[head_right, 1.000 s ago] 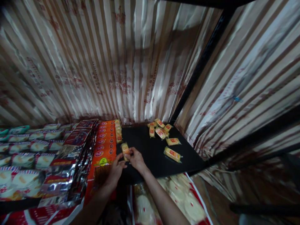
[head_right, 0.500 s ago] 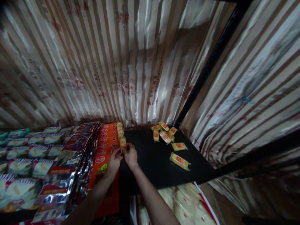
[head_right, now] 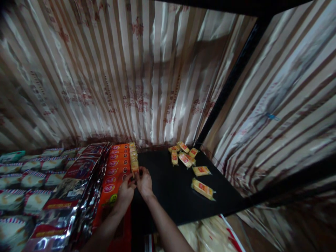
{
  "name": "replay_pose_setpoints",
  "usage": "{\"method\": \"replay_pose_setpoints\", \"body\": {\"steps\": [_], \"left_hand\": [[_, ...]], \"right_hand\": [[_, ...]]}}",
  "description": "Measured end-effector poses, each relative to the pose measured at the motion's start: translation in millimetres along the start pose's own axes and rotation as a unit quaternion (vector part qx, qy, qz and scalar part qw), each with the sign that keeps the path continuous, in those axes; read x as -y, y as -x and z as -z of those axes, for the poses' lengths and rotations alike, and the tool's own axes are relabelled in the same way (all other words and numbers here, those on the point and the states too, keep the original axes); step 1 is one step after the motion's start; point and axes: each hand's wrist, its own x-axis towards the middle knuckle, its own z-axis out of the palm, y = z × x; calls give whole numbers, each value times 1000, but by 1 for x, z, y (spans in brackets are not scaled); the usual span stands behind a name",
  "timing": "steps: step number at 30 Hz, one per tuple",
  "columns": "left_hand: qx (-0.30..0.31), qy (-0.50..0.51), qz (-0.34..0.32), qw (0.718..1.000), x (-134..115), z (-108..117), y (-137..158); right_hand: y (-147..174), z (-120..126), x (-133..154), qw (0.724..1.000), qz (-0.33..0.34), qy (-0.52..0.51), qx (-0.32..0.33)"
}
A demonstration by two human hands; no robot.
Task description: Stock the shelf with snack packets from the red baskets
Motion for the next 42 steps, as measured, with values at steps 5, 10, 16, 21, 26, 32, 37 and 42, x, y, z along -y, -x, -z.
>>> {"method": "replay_pose_setpoints", "body": {"steps": [5, 10, 16, 21, 26, 32, 37, 42], "left_hand": [[-12, -28, -51, 998, -2, 2, 6], [19, -3, -71, 997, 10, 1, 1], [1, 22, -82, 996, 19, -4, -5], [1, 10, -102, 995, 23, -5, -5], [12, 47, -82, 995, 25, -2, 5], [34, 63, -63, 995, 22, 5, 33], [53, 61, -62, 995, 23, 1, 56], [75, 35, -70, 994, 32, -4, 74]], "right_hand": [[2, 2, 1, 999, 2, 33, 13], [4, 3, 3, 997, -13, 80, 15], [2, -2, 2, 999, -1, 52, 11], [7, -2, 1, 1000, 9, 25, 1], [20, 36, -17, 995, 40, 55, -67], [45, 141, -81, 945, -1, 258, -200], [58, 195, -131, 923, -144, 304, -188], [68, 186, -146, 966, -6, 242, -88]]}}
